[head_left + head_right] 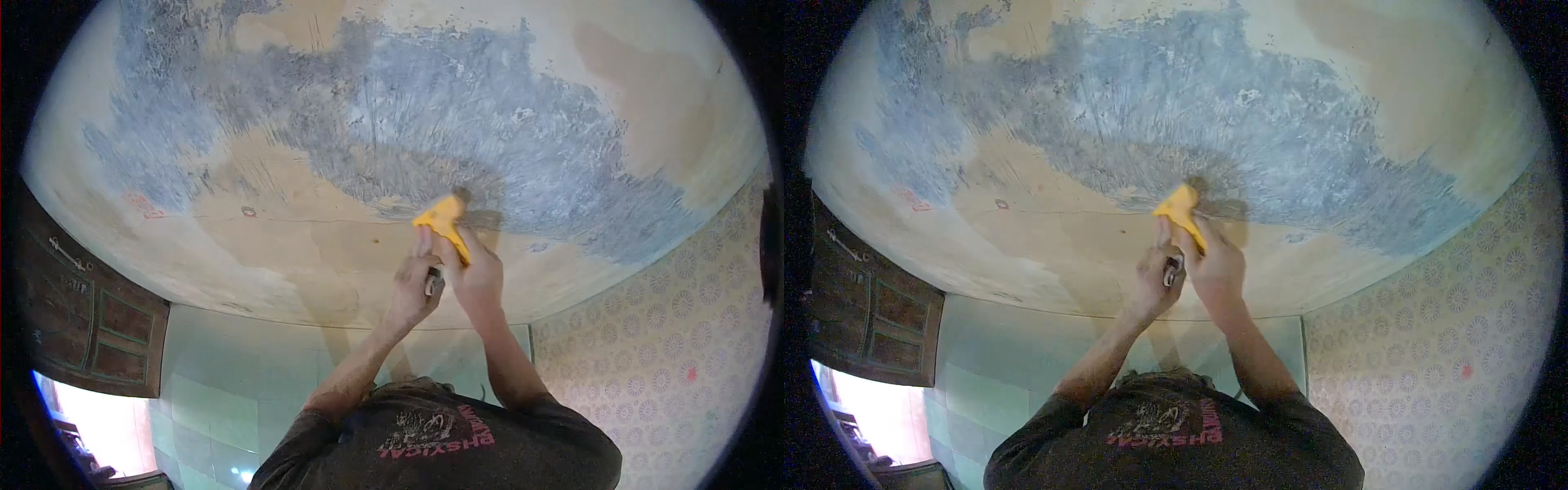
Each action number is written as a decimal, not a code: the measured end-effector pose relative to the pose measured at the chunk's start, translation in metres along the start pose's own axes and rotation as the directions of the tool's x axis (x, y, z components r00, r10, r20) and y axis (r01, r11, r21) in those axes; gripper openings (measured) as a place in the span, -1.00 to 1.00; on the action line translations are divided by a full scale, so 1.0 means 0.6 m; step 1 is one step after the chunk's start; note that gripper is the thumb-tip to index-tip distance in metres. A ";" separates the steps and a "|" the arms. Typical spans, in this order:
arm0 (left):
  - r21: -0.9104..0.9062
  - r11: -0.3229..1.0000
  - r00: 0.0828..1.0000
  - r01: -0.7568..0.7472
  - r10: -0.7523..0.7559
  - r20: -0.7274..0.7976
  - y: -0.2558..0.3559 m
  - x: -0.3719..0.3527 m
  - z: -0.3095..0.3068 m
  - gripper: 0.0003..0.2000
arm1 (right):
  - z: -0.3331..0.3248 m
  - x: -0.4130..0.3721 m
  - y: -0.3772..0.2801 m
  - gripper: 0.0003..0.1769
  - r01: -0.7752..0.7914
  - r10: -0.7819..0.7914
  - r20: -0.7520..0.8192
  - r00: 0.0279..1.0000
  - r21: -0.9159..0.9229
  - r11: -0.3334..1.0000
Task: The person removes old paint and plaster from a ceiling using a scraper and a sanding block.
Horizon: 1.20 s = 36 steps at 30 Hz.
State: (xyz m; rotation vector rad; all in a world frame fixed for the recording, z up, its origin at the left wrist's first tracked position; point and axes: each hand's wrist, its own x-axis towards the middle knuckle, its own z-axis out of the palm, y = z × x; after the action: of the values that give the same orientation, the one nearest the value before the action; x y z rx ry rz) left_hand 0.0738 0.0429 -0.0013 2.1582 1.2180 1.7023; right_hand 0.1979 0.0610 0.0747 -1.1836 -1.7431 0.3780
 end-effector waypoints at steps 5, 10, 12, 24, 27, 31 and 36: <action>-0.020 0.985 0.979 0.172 -0.173 -0.106 -0.004 -0.012 -0.007 -0.62 | 0.018 0.001 -0.014 -0.70 0.107 -0.106 0.009 0.994 -0.082 0.991; -0.033 0.999 1.000 0.028 -0.028 -0.011 0.009 0.000 0.015 -0.63 | -0.028 -0.002 -0.017 -0.72 -0.010 0.011 0.006 1.000 -0.135 0.991; -0.087 0.995 0.993 0.052 -0.061 -0.102 -0.001 0.001 0.023 -0.64 | -0.025 0.006 -0.033 -0.72 0.002 0.001 0.011 1.000 -0.272 0.962; -0.137 0.988 0.990 0.071 -0.087 -0.109 0.016 -0.004 0.071 -0.68 | -0.062 0.017 0.028 -0.63 0.032 -0.019 0.054 0.998 -0.242 0.970; -0.253 0.959 0.991 0.125 -0.132 -0.012 0.026 -0.003 0.085 -0.69 | -0.090 0.004 0.046 -0.66 0.019 -0.015 0.019 1.000 -0.223 0.975; -0.209 0.968 0.990 0.138 -0.133 0.038 0.037 -0.006 0.101 -0.70 | -0.097 0.011 0.025 -0.68 -0.027 0.033 0.013 0.999 -0.307 0.951; -0.181 0.970 0.981 0.163 -0.179 -0.076 0.062 -0.006 0.158 -0.71 | -0.135 -0.005 0.094 -0.68 0.044 -0.027 0.075 0.997 -0.238 0.970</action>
State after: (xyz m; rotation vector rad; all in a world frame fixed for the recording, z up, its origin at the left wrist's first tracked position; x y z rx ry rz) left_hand 0.1741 0.0501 -0.0169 1.8385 1.1892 1.7781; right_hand 0.2968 0.0658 0.0740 -1.3206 -1.9100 0.1939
